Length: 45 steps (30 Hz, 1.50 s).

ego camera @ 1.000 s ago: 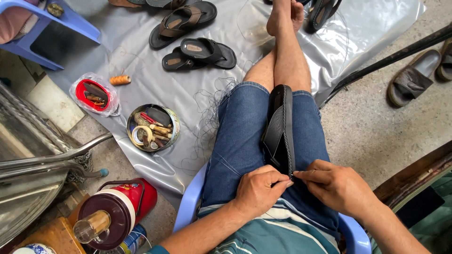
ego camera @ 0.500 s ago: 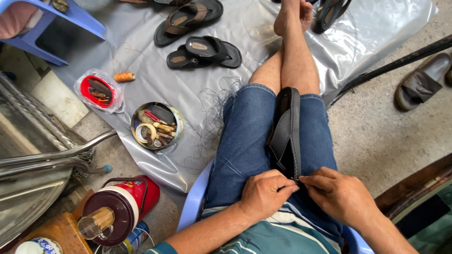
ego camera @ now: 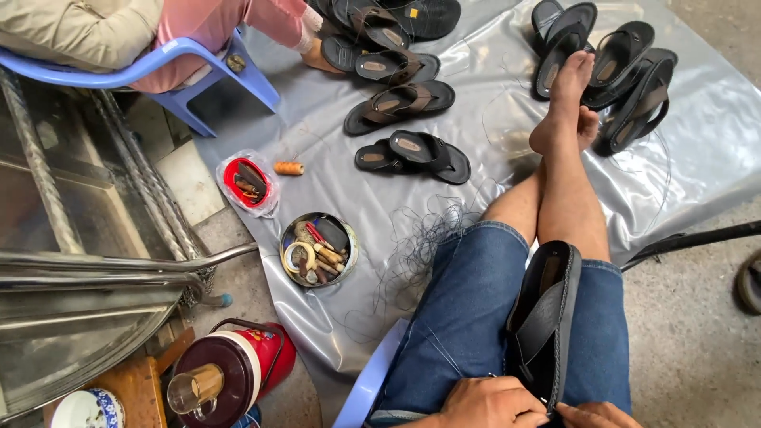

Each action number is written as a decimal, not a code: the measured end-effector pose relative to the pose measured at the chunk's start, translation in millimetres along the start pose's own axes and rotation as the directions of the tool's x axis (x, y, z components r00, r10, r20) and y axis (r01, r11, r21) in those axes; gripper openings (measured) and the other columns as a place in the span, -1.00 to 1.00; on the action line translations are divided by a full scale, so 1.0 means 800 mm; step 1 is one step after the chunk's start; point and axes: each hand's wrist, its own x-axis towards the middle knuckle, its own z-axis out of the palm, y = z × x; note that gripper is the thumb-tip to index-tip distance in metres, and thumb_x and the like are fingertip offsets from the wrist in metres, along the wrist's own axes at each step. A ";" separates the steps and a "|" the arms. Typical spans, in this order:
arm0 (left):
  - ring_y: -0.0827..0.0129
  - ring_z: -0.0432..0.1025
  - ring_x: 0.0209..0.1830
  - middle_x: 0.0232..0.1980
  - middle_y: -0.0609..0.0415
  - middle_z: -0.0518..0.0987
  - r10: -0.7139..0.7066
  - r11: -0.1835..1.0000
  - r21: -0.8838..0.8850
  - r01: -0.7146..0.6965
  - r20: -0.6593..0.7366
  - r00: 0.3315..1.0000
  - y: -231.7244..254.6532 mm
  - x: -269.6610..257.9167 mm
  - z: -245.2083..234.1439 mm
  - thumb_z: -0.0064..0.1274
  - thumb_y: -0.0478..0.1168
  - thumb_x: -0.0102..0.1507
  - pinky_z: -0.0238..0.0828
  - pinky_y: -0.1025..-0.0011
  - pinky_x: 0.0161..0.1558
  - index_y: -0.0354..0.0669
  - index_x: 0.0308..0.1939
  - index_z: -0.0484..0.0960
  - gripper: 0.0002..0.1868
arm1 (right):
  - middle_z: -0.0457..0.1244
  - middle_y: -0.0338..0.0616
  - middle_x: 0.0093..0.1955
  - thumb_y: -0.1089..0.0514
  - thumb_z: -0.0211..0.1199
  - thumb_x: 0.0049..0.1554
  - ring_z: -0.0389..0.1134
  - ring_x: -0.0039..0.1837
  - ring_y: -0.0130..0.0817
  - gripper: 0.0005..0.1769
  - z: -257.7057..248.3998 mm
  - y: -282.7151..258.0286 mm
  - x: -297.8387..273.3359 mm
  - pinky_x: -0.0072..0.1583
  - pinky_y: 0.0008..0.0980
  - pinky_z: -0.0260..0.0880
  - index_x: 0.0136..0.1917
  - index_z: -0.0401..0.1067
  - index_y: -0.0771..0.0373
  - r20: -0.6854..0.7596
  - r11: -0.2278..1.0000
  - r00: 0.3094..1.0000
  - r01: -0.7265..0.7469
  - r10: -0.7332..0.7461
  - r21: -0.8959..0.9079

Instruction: Hand-stitching the sole of a sandal using a needle and thread.

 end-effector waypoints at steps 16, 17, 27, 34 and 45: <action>0.53 0.43 -0.35 0.04 0.05 0.51 -0.250 0.367 -0.723 0.585 0.529 0.811 0.039 0.021 -0.057 0.02 -0.17 0.18 0.32 0.73 -0.50 -0.22 -0.12 0.52 -0.74 | 0.08 -0.54 0.12 -0.16 -0.04 -0.09 0.17 0.06 -0.49 -0.47 0.006 -0.139 -0.090 0.01 -0.51 0.14 0.16 0.16 -0.03 0.047 0.978 0.993 0.116 -0.109 -0.174; 0.55 0.38 -0.40 -0.09 0.11 0.49 -0.336 0.510 -0.655 0.558 0.446 0.830 0.046 0.023 -0.054 0.01 -0.20 0.18 0.34 0.70 -0.49 -0.18 -0.18 0.56 -0.82 | 0.13 -0.54 0.06 -0.11 0.01 -0.10 0.22 -0.01 -0.48 -0.52 -0.010 -0.132 -0.137 -0.04 -0.50 0.19 0.11 0.22 -0.04 0.110 0.951 0.989 0.125 -0.098 -0.282; 0.13 0.45 -0.57 -0.51 0.04 0.52 -0.198 0.970 0.175 0.170 0.161 0.967 0.057 0.028 -0.053 -0.18 -0.30 0.12 0.35 0.20 -0.50 -0.18 -0.15 0.31 -0.78 | 0.35 -0.58 -0.18 0.06 0.22 -0.16 0.40 -0.34 -0.47 -0.70 -0.062 -0.105 -0.200 -0.28 -0.48 0.40 -0.10 0.51 -0.11 0.332 0.752 0.940 0.164 0.076 -0.638; 0.37 0.26 -0.59 -0.45 0.15 0.38 -0.301 0.952 0.021 0.305 0.253 0.920 0.066 0.039 -0.059 -0.24 -0.34 0.02 0.28 0.46 -0.47 0.02 0.01 0.54 -0.51 | 0.24 -0.51 -0.22 0.05 0.15 -0.13 0.36 -0.27 -0.44 -0.52 -0.085 -0.102 -0.199 -0.26 -0.43 0.38 0.11 0.34 -0.18 0.461 0.657 0.875 0.263 0.145 -0.706; 0.42 0.35 -0.37 -0.24 0.12 0.45 -0.217 0.957 -0.150 0.250 0.208 0.954 0.042 0.018 -0.046 -0.27 -0.43 0.14 0.32 0.55 -0.29 0.02 0.05 0.49 -0.54 | 0.48 -0.35 -0.33 -0.18 0.30 -0.16 0.45 -0.37 -0.58 -0.44 -0.096 -0.152 -0.173 -0.29 -0.60 0.35 0.16 0.37 -0.36 0.172 0.513 0.644 -0.391 0.746 -0.764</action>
